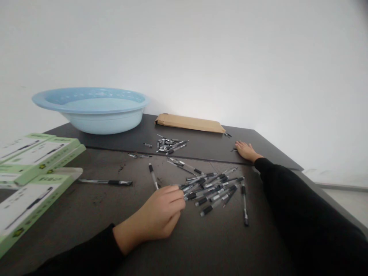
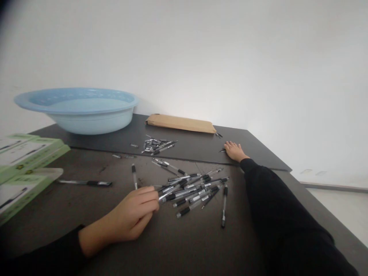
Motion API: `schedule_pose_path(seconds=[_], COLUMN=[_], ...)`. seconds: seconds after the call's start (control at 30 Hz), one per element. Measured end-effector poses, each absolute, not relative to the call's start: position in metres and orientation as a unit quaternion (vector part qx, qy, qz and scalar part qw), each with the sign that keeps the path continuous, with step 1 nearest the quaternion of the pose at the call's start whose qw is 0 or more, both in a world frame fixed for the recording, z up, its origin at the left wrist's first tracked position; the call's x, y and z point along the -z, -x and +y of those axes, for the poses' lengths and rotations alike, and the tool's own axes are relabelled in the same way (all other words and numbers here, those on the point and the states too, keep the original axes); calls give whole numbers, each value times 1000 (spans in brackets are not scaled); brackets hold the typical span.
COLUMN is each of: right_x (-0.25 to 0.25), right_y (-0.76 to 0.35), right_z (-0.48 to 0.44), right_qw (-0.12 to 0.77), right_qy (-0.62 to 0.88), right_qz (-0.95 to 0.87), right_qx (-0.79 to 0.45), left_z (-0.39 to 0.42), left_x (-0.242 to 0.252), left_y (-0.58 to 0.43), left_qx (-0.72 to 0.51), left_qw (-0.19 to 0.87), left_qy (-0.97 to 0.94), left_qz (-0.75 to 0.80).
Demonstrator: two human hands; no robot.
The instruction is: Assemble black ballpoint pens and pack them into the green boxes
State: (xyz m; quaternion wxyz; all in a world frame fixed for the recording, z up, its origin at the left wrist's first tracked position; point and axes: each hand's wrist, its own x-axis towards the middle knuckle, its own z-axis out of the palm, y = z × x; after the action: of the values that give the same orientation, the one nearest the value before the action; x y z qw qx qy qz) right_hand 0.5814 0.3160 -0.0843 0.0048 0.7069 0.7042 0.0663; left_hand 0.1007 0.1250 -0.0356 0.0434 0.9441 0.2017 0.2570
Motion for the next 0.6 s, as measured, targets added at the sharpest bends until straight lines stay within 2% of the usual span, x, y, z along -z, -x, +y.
schedule_pose_path(seconds=[0.3, 0.6], right_x=[93, 103], right_y=[-554, -519], right_z=[242, 155], right_qw=[36, -6], right_qy=[-711, -757], right_qz=[689, 648], right_qx=[-132, -86], left_z=[124, 126], left_x=[39, 43], left_y=[-99, -99], left_qx=[-245, -246], left_qw=[9, -21], left_qy=[-950, -944], left_qz=[195, 219])
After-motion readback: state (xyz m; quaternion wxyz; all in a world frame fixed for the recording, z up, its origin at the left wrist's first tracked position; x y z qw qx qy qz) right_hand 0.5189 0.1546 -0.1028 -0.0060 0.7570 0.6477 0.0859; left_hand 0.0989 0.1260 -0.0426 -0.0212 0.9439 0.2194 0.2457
